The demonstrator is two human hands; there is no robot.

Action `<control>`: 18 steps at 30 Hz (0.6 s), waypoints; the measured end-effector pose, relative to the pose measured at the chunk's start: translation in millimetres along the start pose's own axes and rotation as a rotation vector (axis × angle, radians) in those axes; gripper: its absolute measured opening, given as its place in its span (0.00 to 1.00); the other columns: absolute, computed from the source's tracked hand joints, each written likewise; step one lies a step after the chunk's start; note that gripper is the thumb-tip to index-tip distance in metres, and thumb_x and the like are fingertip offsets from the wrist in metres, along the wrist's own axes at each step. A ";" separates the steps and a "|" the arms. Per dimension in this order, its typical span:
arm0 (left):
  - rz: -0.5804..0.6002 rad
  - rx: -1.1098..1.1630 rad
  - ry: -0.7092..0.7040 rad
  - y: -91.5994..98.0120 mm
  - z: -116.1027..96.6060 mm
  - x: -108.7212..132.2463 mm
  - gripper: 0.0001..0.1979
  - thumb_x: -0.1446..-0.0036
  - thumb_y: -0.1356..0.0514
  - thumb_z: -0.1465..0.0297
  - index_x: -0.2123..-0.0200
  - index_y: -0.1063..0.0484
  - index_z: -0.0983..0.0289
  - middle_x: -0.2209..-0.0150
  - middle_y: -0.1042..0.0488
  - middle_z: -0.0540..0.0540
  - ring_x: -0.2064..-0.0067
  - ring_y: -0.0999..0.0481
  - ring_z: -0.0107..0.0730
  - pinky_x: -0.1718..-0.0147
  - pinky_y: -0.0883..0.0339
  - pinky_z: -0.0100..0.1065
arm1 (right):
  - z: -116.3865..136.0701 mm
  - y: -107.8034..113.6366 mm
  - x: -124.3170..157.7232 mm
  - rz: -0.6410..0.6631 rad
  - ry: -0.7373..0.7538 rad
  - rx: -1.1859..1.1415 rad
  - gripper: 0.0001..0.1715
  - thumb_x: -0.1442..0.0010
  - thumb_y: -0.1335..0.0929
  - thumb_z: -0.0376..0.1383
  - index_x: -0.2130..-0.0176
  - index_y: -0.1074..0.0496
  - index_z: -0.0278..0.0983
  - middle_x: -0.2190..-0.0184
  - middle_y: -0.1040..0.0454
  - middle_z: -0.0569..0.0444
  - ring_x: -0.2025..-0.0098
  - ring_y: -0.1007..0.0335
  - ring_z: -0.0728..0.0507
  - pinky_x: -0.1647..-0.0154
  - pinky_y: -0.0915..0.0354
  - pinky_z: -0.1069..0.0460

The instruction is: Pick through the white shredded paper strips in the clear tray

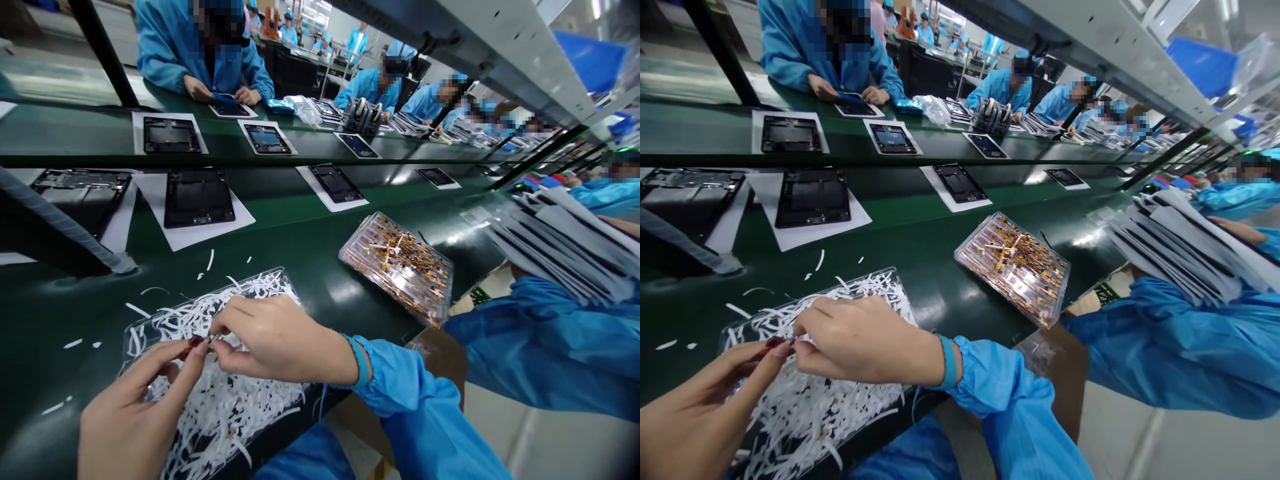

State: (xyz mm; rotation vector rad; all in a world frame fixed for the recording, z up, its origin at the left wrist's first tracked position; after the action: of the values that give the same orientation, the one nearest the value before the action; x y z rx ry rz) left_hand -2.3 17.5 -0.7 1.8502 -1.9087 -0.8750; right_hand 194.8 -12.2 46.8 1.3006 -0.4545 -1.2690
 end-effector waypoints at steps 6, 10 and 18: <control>0.097 0.018 0.083 3.4 -6.7 -0.1 0.16 0.50 0.34 0.49 0.64 0.20 0.52 0.67 0.19 0.46 0.71 0.25 0.34 0.80 0.35 0.27 | -0.2 -5.3 0.0 -0.039 -0.010 -0.005 0.13 0.31 0.40 0.36 0.62 0.29 0.35 0.66 0.25 0.58 0.67 0.32 0.50 0.73 0.44 0.51; 0.184 0.014 0.067 3.6 -8.5 -5.3 0.17 0.49 0.36 0.49 0.65 0.21 0.53 0.70 0.22 0.47 0.75 0.29 0.31 0.81 0.37 0.27 | -2.6 -11.1 0.4 -0.064 0.096 0.138 0.17 0.29 0.43 0.35 0.63 0.29 0.34 0.68 0.28 0.56 0.68 0.33 0.48 0.71 0.43 0.49; 0.260 0.028 0.036 4.0 -14.1 -9.4 0.22 0.46 0.39 0.46 0.64 0.21 0.58 0.71 0.22 0.51 0.76 0.29 0.33 0.80 0.38 0.30 | -1.9 -16.2 0.5 -0.070 0.121 0.252 0.15 0.28 0.42 0.34 0.65 0.32 0.35 0.68 0.30 0.55 0.67 0.33 0.47 0.69 0.42 0.49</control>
State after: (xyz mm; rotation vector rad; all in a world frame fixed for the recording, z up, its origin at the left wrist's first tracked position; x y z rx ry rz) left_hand 4.4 23.8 14.1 1.5740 -2.0879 -0.7279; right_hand 189.6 -8.3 31.9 1.6079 -0.4978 -1.2108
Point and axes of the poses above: each hand's wrist, its own x-axis away from the middle knuckle, its own y-axis out of the back of the hand, z = x × y, the point moved 1 cm from there along -x, towards the middle knuckle
